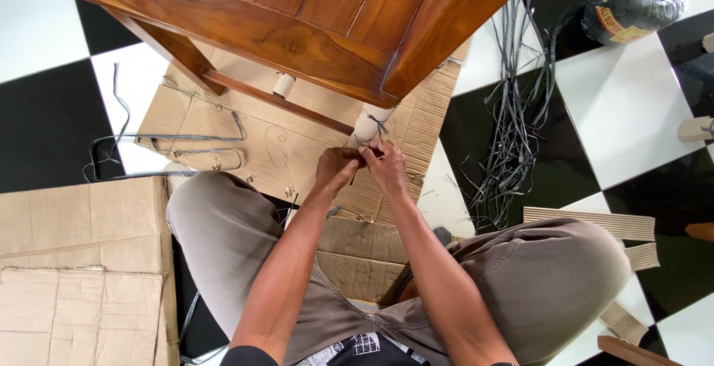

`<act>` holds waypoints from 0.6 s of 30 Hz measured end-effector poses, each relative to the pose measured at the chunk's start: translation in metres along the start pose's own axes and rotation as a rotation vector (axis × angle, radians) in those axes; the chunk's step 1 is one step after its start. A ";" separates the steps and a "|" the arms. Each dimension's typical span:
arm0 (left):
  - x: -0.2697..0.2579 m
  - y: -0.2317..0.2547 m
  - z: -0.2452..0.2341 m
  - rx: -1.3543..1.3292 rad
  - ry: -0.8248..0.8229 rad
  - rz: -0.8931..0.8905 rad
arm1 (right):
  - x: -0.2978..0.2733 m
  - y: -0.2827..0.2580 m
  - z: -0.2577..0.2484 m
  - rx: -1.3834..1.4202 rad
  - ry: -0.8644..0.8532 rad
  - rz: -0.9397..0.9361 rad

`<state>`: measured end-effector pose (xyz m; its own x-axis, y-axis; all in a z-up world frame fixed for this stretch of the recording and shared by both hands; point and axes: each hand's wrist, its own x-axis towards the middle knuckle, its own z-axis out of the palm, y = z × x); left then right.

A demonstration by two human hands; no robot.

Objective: Wrap wooden table legs with cardboard and secure them with plastic ties

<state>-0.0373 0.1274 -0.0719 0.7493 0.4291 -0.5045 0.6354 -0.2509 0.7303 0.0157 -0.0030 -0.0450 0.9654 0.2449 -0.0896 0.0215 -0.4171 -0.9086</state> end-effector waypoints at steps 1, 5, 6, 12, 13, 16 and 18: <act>-0.002 0.002 -0.002 -0.002 0.001 -0.003 | 0.000 0.001 0.000 -0.001 -0.003 0.001; -0.005 0.015 -0.013 0.043 -0.011 0.025 | -0.002 -0.005 -0.006 -0.004 -0.027 -0.058; -0.005 0.018 -0.016 0.045 -0.009 0.039 | -0.005 -0.010 -0.008 -0.011 -0.013 -0.111; -0.004 0.021 -0.014 0.067 0.029 0.061 | -0.005 -0.018 -0.009 -0.063 -0.013 -0.342; -0.004 0.021 -0.016 0.067 0.027 0.060 | -0.006 -0.016 -0.008 -0.065 -0.013 -0.341; -0.002 0.021 -0.020 0.158 0.025 0.056 | -0.006 -0.013 -0.008 -0.081 -0.016 -0.371; 0.001 0.018 -0.018 0.124 0.036 0.048 | -0.008 -0.018 -0.012 -0.156 -0.036 -0.420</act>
<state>-0.0289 0.1394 -0.0511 0.7737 0.4443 -0.4517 0.6188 -0.3767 0.6894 0.0110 -0.0081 -0.0232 0.8548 0.4506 0.2574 0.4516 -0.4014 -0.7969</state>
